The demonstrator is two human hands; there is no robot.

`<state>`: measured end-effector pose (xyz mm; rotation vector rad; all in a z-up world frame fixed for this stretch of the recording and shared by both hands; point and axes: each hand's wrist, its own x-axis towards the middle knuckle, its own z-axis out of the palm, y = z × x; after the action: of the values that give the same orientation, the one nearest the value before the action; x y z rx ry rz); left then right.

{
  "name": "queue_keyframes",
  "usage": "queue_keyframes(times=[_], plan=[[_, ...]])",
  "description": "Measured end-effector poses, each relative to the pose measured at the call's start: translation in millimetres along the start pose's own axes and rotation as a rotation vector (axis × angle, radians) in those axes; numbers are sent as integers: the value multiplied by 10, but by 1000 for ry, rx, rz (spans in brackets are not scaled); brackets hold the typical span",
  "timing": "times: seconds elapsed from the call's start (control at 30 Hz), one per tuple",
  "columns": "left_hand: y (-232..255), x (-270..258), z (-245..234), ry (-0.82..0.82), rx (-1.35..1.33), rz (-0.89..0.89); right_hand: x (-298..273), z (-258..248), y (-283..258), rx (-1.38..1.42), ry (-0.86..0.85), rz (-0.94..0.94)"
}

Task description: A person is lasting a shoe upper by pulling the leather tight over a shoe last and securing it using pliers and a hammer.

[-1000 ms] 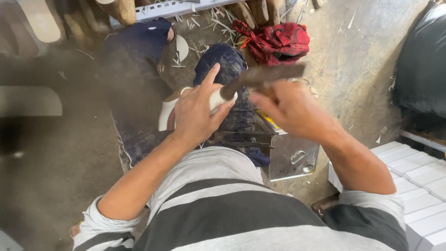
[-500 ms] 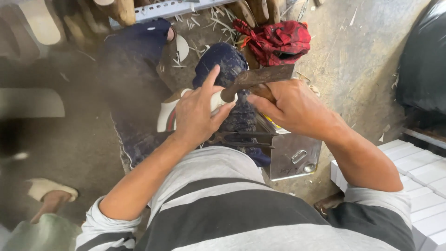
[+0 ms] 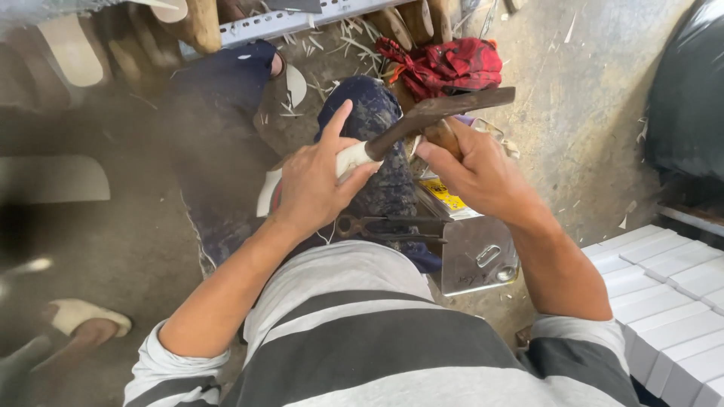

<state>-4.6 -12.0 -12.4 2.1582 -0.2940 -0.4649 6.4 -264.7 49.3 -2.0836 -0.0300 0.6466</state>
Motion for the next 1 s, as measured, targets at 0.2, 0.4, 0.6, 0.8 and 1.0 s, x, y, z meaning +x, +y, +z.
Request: queue_keyframes(times=[0.2, 0.4, 0.6, 0.8, 1.0], plan=[[-100, 149, -134, -99, -174, -101, -499, 446, 364, 483, 26, 220], [-166, 250, -85, -159, -149, -136, -667, 663, 184, -219, -424, 383], [29, 267, -217, -234, -82, -231, 36, -440, 580, -598, 169, 283], [146, 229, -272, -230, -85, -336, 1523, -2029, 1342, -528, 661, 31], [141, 263, -244, -281, -34, -371, 2647, -3089, 2109, -849, 787, -30]])
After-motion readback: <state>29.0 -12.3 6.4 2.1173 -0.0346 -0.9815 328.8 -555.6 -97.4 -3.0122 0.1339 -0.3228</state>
